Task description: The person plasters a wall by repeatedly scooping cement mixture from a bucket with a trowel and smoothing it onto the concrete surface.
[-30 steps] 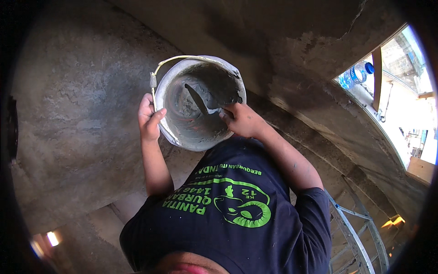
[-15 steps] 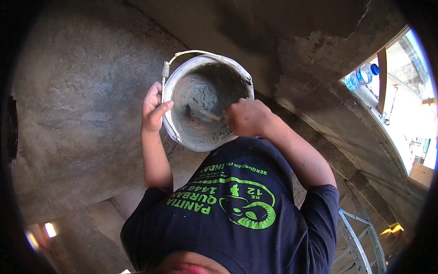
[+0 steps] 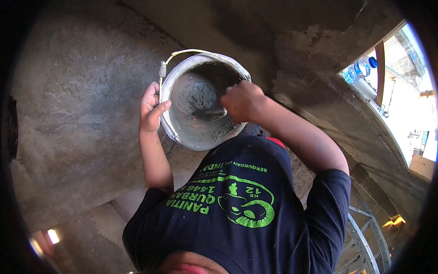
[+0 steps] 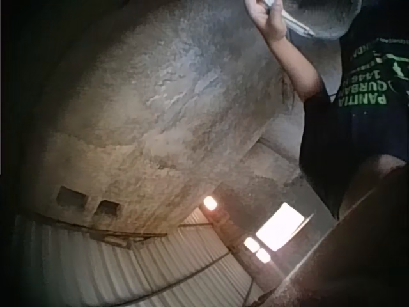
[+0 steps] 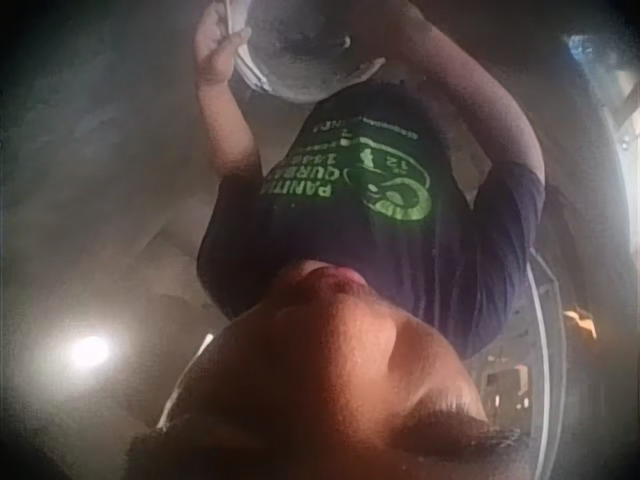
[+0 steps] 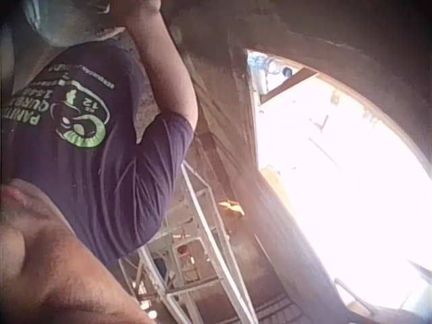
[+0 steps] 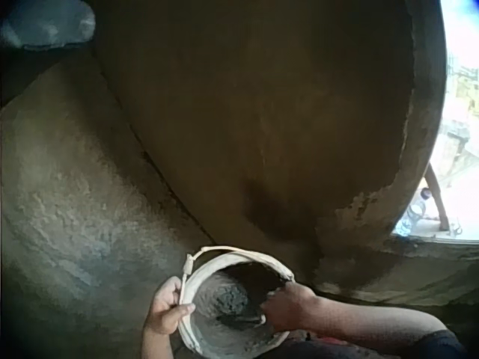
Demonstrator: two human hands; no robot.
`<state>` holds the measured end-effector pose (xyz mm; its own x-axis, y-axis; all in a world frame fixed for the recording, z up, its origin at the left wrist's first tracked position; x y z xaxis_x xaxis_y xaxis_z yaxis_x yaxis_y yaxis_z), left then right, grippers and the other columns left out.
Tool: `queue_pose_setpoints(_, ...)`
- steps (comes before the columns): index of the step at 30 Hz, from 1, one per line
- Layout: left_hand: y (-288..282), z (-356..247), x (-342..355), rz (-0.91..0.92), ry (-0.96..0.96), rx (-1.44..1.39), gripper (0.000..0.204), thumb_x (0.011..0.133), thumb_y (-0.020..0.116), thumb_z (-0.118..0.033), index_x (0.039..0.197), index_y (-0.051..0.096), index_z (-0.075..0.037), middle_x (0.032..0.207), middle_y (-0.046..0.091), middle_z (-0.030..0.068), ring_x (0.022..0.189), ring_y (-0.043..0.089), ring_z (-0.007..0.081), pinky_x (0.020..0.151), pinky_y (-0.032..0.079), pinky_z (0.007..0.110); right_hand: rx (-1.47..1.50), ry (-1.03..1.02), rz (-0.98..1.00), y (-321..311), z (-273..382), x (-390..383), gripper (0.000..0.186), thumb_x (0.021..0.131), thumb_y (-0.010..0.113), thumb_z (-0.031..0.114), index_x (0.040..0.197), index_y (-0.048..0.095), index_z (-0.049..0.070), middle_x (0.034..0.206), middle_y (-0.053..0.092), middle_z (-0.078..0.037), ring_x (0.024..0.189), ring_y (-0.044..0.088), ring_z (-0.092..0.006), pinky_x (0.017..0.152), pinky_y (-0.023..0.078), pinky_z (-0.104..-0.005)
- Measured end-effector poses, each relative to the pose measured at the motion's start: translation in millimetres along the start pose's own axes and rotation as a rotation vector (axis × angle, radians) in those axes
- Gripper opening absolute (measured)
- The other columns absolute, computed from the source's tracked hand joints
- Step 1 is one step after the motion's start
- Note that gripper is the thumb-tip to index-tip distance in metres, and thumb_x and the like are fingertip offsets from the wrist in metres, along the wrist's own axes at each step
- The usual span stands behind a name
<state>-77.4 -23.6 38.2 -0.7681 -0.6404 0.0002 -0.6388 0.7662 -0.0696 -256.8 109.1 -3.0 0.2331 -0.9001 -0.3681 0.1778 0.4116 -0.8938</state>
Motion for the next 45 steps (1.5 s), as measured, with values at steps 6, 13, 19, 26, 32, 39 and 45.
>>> queue_pose_setpoints(6,10.5,-12.8,8.0,0.084,0.067,0.033,0.025,0.090,0.065,-0.005,0.107,0.046,-0.005,0.074,0.056,-0.0030,0.065,0.046,0.0003,0.059,0.032,0.019,0.036,0.119,0.140,-25.9,-12.9,6.4,0.031,0.080,0.066,0.024,0.104,0.079,0.008,0.113,0.076,-0.014,0.108,0.073,-0.0298,0.091,0.059,-0.0429)
queue_pose_setpoints(13,22.3,-9.9,14.5,0.175,0.052,0.072,0.026,0.090,0.064,-0.004,0.107,0.045,-0.005,0.069,0.054,-0.0033,0.060,0.044,0.0006,0.056,0.031,0.019,0.254,-0.032,0.037,6.5,-19.7,36.0,0.031,0.083,0.061,0.025,0.097,0.077,0.003,0.098,0.074,-0.023,0.102,0.072,-0.0382,0.090,0.056,-0.0479)
queue_pose_setpoints(19,20.5,-9.6,12.2,0.182,0.038,0.082,0.026,0.089,0.064,-0.002,0.106,0.044,-0.005,0.070,0.053,-0.0032,0.060,0.045,0.0004,0.055,0.031,0.020,0.586,-0.153,0.173,57.4,-28.7,66.5,0.036,0.093,0.056,0.030,0.098,0.074,0.000,0.088,0.073,-0.022,0.079,0.072,-0.0340,0.074,0.055,-0.0473)
queue_pose_setpoints(26,9.8,-7.6,-7.3,0.057,0.012,0.038,0.026,0.089,0.063,0.001,0.106,0.043,-0.004,0.073,0.054,-0.0021,0.060,0.045,0.0004,0.054,0.030,0.019,1.026,-0.084,0.481,74.8,-40.3,46.0,0.026,0.092,0.054,0.027,0.084,0.066,0.004,0.064,0.059,-0.006,0.051,0.058,-0.0182,0.047,0.048,-0.0362)
queue_pose_setpoints(32,5.4,3.4,-12.0,0.002,0.068,-0.011,0.022,0.090,0.062,-0.001,0.104,0.046,-0.005,0.078,0.054,-0.0023,0.065,0.044,0.0010,0.058,0.031,0.020,1.552,0.125,0.292,91.4,-76.9,-49.3,0.032,0.103,0.058,0.029,0.115,0.073,0.004,0.072,0.069,-0.007,0.051,0.062,-0.0120,0.044,0.049,-0.0272)
queue_pose_setpoints(39,5.5,10.3,-7.2,-0.008,0.068,0.144,0.025,0.094,0.061,-0.002,0.115,0.047,0.000,0.088,0.058,0.0011,0.078,0.048,0.0040,0.068,0.038,0.022,1.793,-0.011,-0.411,75.1,-73.4,-159.1,0.040,0.098,0.063,0.031,0.112,0.066,-0.006,0.086,0.067,-0.008,0.072,0.063,-0.0121,0.062,0.052,-0.0272)
queue_pose_setpoints(45,5.2,23.7,1.7,0.006,0.043,0.109,0.025,0.090,0.056,0.005,0.111,0.044,-0.002,0.089,0.057,0.0036,0.080,0.051,0.0057,0.071,0.041,0.023,1.036,0.356,-1.052,19.1,-61.6,-236.1,0.036,0.093,0.067,0.011,0.124,0.058,-0.004,0.101,0.066,-0.016,0.086,0.066,-0.0254,0.078,0.053,-0.0355)
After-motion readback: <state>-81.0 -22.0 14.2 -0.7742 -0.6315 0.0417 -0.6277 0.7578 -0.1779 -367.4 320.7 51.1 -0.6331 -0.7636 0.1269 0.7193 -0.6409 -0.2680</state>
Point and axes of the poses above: each hand's wrist, its own x-axis towards the middle knuckle, its own y-axis out of the palm, z = x × y, the point moved 7 cm from there along x, towards the middle knuckle
